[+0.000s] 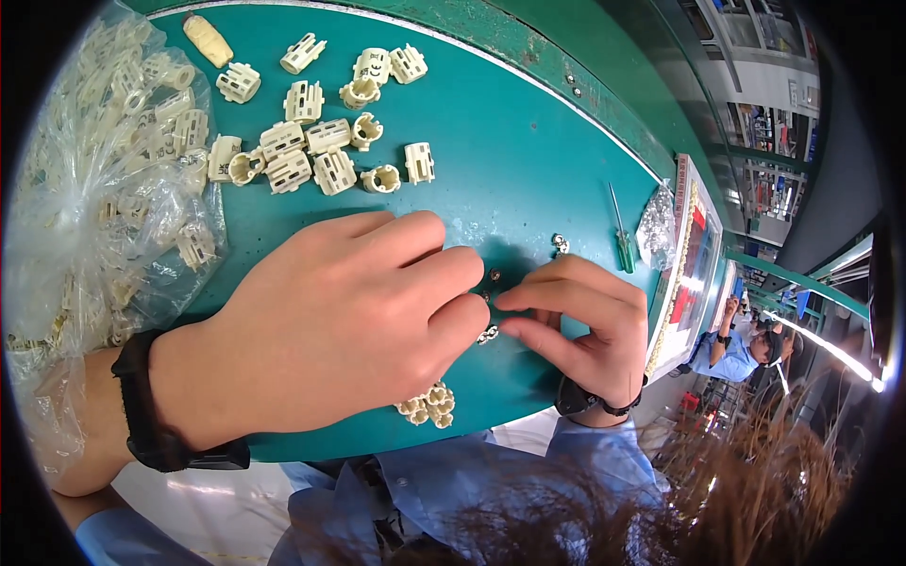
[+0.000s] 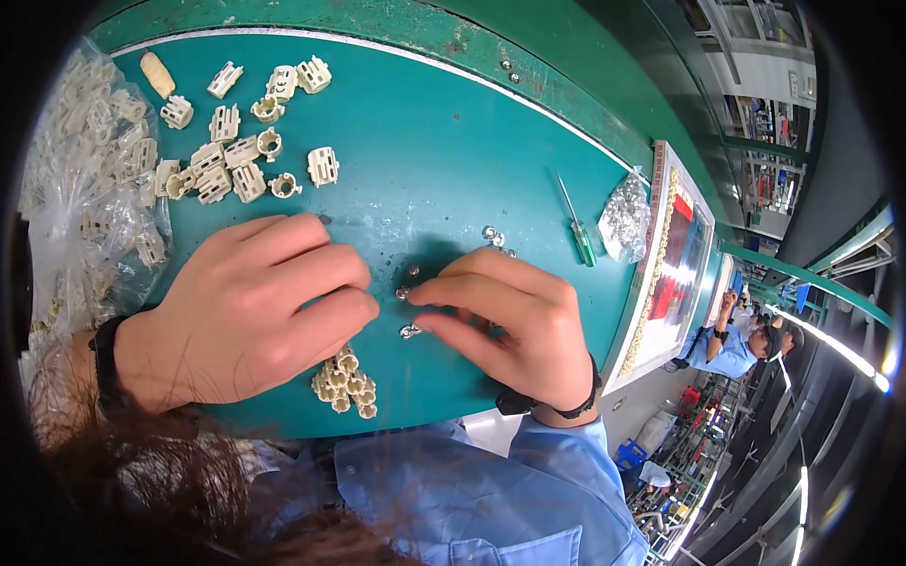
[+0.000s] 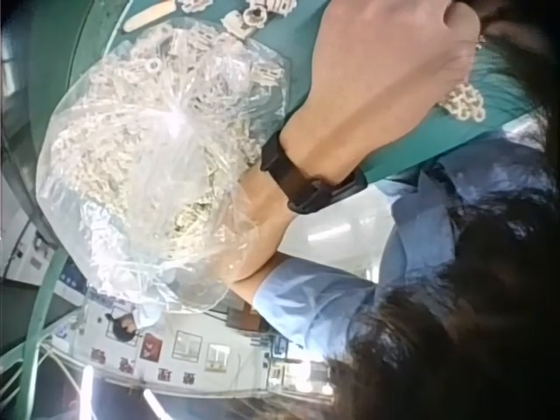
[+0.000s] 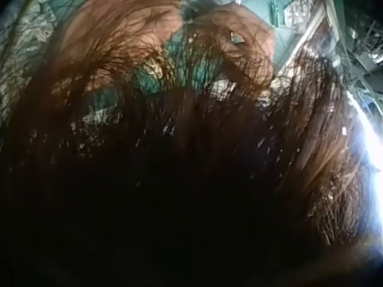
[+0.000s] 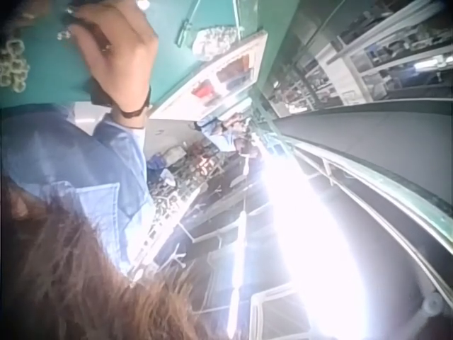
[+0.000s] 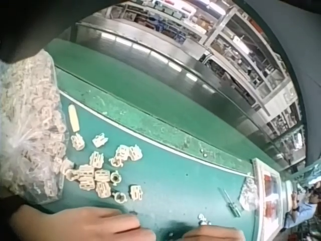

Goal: The person assembles electrical components by hand, picking up white plastic housings and metal inserts. They press the metal pieces into the housings one at a time and stack the completed units into a triangular formation.

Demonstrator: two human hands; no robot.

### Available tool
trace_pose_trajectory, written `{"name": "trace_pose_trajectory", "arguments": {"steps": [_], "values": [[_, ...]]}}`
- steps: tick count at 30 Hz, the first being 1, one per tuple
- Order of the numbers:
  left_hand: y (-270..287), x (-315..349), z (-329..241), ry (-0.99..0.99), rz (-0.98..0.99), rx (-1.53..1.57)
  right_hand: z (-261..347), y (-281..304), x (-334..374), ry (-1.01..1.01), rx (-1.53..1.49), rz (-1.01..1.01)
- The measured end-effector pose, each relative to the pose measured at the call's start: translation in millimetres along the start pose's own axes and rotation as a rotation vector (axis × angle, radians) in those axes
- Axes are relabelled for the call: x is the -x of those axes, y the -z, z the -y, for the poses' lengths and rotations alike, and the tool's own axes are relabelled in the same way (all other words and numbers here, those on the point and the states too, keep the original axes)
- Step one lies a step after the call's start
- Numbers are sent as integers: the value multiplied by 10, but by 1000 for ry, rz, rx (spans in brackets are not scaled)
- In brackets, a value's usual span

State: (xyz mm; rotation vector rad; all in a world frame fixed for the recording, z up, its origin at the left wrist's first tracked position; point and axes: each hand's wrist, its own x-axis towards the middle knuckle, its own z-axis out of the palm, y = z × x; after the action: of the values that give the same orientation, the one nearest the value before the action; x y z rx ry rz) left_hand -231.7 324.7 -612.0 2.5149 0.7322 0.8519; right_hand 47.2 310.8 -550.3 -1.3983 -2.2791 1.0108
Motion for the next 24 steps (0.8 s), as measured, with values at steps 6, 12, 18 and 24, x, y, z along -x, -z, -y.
{"name": "trace_pose_trajectory", "arguments": {"steps": [6, 12, 18, 24], "values": [[-62, 47, -11, 16, -11, 28, -26, -95, -58, 86, 139, -13], [-46, 49, -4, 19, -12, 35, -30, -103, -23, 47, 38, 1], [5, 65, -2, 28, -9, 38, 34, -115, -57, 30, 38, 14], [-46, 74, 5, 25, -4, 33, -59, -183, -55, 126, 137, 12]]}}
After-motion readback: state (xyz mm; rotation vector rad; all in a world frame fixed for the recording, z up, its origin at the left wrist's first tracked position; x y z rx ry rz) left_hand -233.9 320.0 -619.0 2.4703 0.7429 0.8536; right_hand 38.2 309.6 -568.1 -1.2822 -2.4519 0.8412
